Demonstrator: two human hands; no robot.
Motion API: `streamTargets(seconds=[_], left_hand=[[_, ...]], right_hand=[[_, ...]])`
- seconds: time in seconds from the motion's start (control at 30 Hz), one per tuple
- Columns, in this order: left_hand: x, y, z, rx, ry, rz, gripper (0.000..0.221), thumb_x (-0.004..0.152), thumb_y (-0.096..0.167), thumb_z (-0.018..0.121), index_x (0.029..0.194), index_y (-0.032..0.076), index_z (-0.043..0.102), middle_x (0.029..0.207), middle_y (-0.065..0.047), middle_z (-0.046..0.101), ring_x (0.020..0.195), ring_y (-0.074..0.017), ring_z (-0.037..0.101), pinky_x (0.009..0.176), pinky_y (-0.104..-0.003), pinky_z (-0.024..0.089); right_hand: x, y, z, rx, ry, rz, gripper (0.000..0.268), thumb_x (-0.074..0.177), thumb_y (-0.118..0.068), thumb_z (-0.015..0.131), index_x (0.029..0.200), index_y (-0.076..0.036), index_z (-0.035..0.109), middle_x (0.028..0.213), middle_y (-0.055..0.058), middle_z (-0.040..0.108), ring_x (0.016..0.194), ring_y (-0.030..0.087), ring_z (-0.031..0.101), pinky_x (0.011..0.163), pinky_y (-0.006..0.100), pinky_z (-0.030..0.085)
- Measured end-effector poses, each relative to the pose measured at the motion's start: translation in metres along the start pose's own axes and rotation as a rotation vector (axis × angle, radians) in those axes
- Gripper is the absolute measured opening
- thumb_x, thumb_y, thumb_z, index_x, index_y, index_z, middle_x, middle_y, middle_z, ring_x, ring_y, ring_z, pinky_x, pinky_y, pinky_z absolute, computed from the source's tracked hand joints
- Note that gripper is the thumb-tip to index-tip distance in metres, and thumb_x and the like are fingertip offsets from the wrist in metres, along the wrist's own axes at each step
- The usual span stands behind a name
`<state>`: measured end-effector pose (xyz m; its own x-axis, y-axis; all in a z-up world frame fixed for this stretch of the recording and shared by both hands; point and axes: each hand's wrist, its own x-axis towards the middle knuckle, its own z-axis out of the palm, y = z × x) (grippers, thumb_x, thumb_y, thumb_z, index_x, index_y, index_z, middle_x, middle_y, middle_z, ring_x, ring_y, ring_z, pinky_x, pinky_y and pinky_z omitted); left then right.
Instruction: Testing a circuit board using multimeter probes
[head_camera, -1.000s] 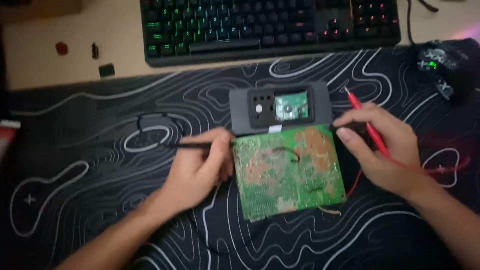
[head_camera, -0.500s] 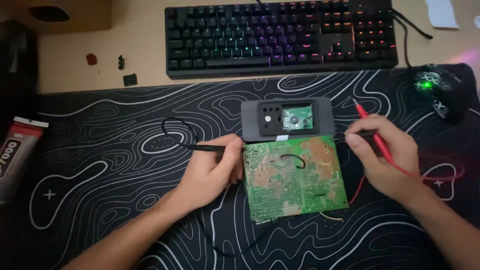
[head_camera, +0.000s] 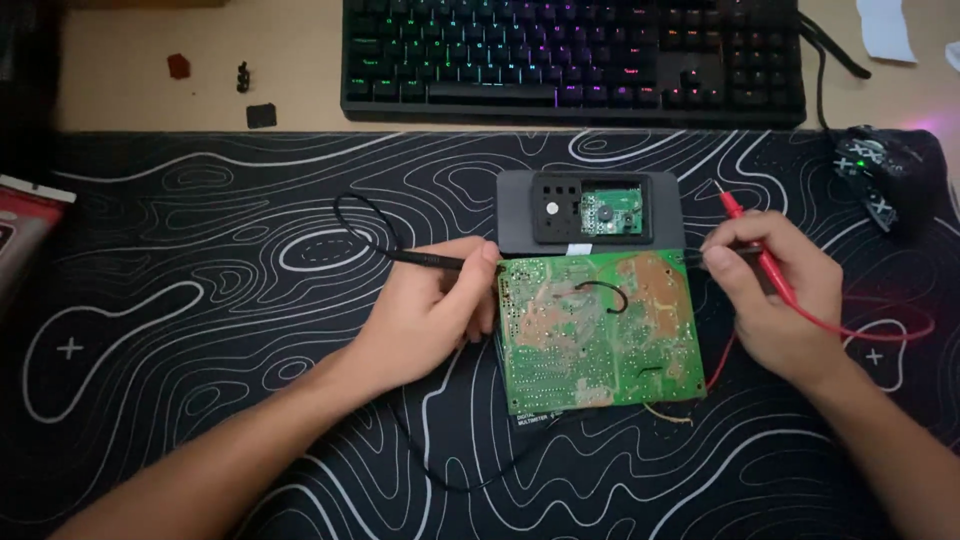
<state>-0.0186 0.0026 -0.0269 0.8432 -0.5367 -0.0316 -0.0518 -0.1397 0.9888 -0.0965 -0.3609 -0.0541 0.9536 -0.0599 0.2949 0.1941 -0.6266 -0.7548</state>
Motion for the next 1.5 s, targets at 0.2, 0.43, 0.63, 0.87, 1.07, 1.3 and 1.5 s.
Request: streamTargets(seconds=[0.2,0.43,0.63,0.87,1.07,1.3,1.5], left_hand=[[0.001,-0.003,-0.006,-0.043,-0.079,-0.052,0.045,0.120,0.036,0.046,0.084,0.013,0.060,0.066,-0.006,0.069,0.051,-0.0138,0.066,0.043,-0.025,0.052],[0.008,0.000,-0.017,0.015,-0.156,-0.044,0.043,0.120,0.035,0.045,0.085,0.015,0.059,0.061,-0.005,0.069,0.046,-0.0145,0.066,0.039,-0.024,0.052],[0.009,0.004,-0.020,0.030,-0.197,0.047,0.043,0.120,0.029,0.048,0.084,0.011,0.063,0.061,-0.004,0.071,0.049,-0.0131,0.066,0.046,-0.025,0.053],[0.006,0.001,-0.017,-0.039,-0.155,-0.032,0.044,0.119,0.033,0.049,0.084,0.011,0.062,0.063,-0.006,0.070,0.049,-0.0135,0.066,0.041,-0.025,0.052],[0.009,0.005,-0.017,-0.061,-0.125,-0.118,0.045,0.120,0.034,0.049,0.083,0.010,0.064,0.063,-0.006,0.071,0.044,-0.0142,0.065,0.036,-0.024,0.050],[0.012,0.008,-0.018,-0.039,-0.126,-0.129,0.050,0.120,0.036,0.047,0.082,0.009,0.064,0.062,-0.006,0.072,0.044,-0.0140,0.064,0.037,-0.025,0.051],[0.011,0.004,-0.016,-0.091,-0.125,-0.150,0.046,0.119,0.037,0.049,0.086,0.010,0.063,0.064,-0.006,0.071,0.045,-0.0143,0.063,0.036,-0.025,0.050]], right_hand=[[0.007,0.005,-0.017,-0.107,-0.071,0.071,0.004,0.115,-0.010,0.073,0.114,-0.007,0.076,0.109,0.002,0.076,0.098,0.012,0.067,0.099,0.028,0.049],[0.074,-0.007,-0.035,-0.248,-0.414,-0.180,0.012,0.104,-0.020,0.079,0.105,-0.009,0.082,0.097,0.001,0.080,0.087,0.014,0.075,0.090,0.028,0.054],[0.069,0.022,-0.024,-0.195,-0.370,-0.178,0.016,0.104,-0.019,0.078,0.117,-0.010,0.081,0.113,0.006,0.078,0.101,0.017,0.076,0.100,0.031,0.055],[0.054,0.015,-0.017,-0.122,-0.214,-0.241,0.018,0.108,-0.012,0.074,0.123,-0.002,0.073,0.120,0.013,0.077,0.110,0.024,0.073,0.108,0.036,0.056],[0.054,0.017,-0.019,-0.115,-0.181,-0.280,0.008,0.112,-0.008,0.072,0.115,-0.001,0.072,0.110,0.012,0.075,0.100,0.024,0.070,0.101,0.035,0.054],[0.056,0.016,-0.019,-0.067,-0.217,-0.309,0.006,0.111,-0.004,0.069,0.108,0.000,0.069,0.104,0.014,0.071,0.093,0.023,0.067,0.095,0.035,0.053],[0.057,0.020,-0.020,-0.098,-0.264,-0.351,0.013,0.111,-0.007,0.065,0.100,-0.001,0.069,0.100,0.011,0.072,0.089,0.025,0.065,0.092,0.038,0.050]])
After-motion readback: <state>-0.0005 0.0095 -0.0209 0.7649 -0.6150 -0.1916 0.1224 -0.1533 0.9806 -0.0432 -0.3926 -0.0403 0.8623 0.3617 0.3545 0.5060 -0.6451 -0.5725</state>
